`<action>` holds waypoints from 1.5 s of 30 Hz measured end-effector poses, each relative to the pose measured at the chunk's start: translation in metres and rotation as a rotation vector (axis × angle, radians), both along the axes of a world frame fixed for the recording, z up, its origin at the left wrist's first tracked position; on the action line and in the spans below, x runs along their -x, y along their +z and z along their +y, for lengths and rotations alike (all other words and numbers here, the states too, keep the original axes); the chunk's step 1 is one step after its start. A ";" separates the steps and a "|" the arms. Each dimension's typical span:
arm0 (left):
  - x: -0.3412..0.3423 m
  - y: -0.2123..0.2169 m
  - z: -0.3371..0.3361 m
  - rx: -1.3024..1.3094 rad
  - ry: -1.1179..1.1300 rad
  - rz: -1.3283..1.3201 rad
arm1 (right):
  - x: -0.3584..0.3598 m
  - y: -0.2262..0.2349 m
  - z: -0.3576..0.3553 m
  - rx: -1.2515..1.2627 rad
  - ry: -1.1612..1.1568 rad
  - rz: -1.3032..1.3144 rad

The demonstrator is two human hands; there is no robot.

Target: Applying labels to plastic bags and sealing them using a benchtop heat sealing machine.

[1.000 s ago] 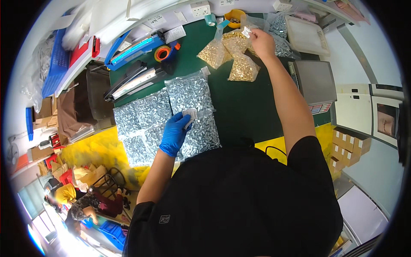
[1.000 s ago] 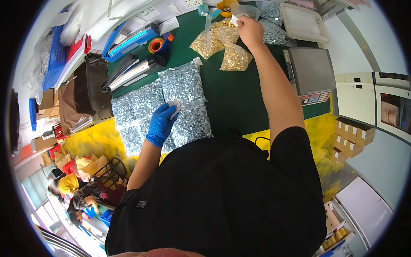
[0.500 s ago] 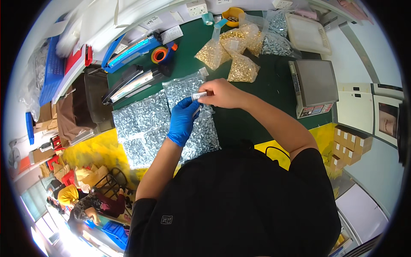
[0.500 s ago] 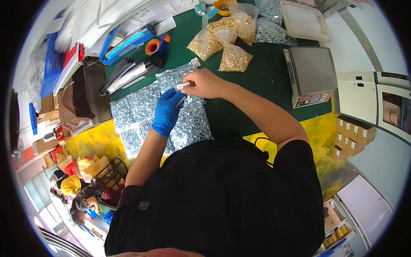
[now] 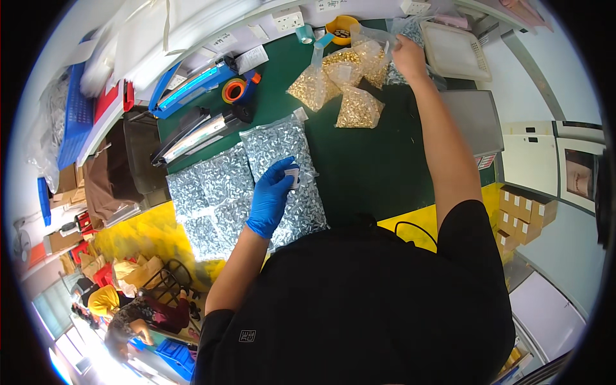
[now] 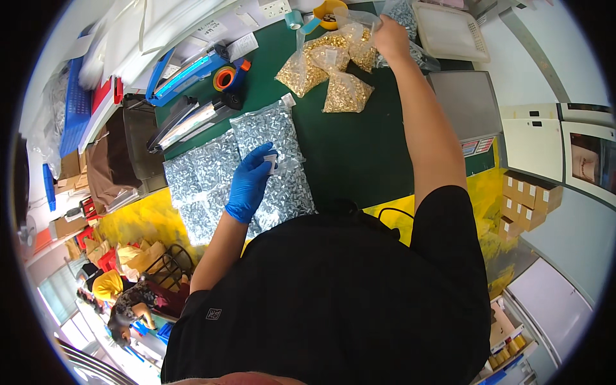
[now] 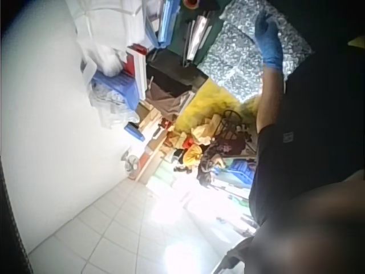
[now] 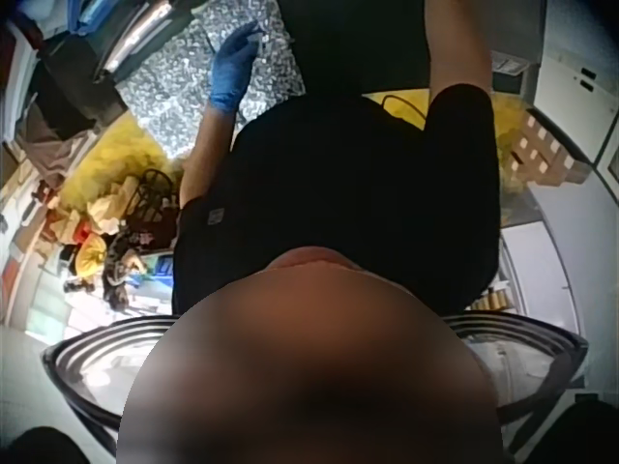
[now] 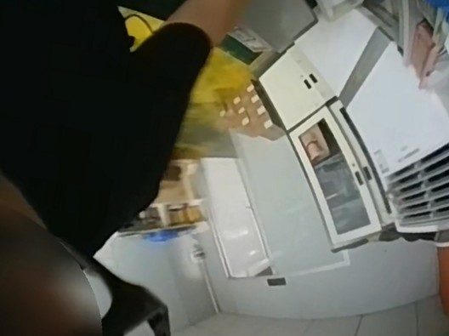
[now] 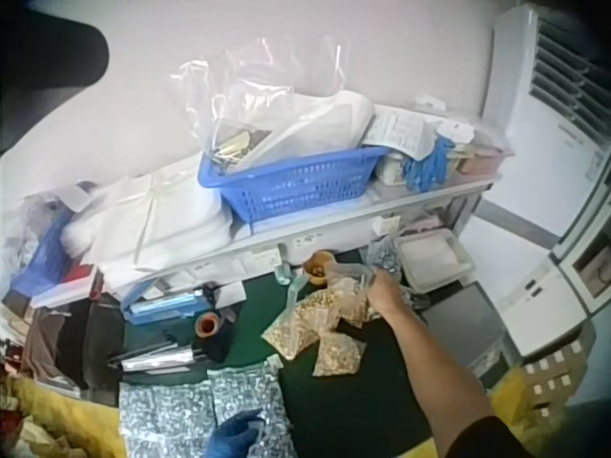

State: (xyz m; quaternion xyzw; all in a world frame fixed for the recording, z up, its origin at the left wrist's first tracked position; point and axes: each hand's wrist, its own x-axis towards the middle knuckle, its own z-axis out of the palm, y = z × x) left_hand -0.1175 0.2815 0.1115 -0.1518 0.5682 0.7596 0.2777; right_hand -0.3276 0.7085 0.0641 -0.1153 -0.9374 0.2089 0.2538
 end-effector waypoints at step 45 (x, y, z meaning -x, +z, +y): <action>0.225 -0.049 0.080 1.240 -0.455 0.819 | -0.050 -0.025 -0.136 0.064 0.264 -0.289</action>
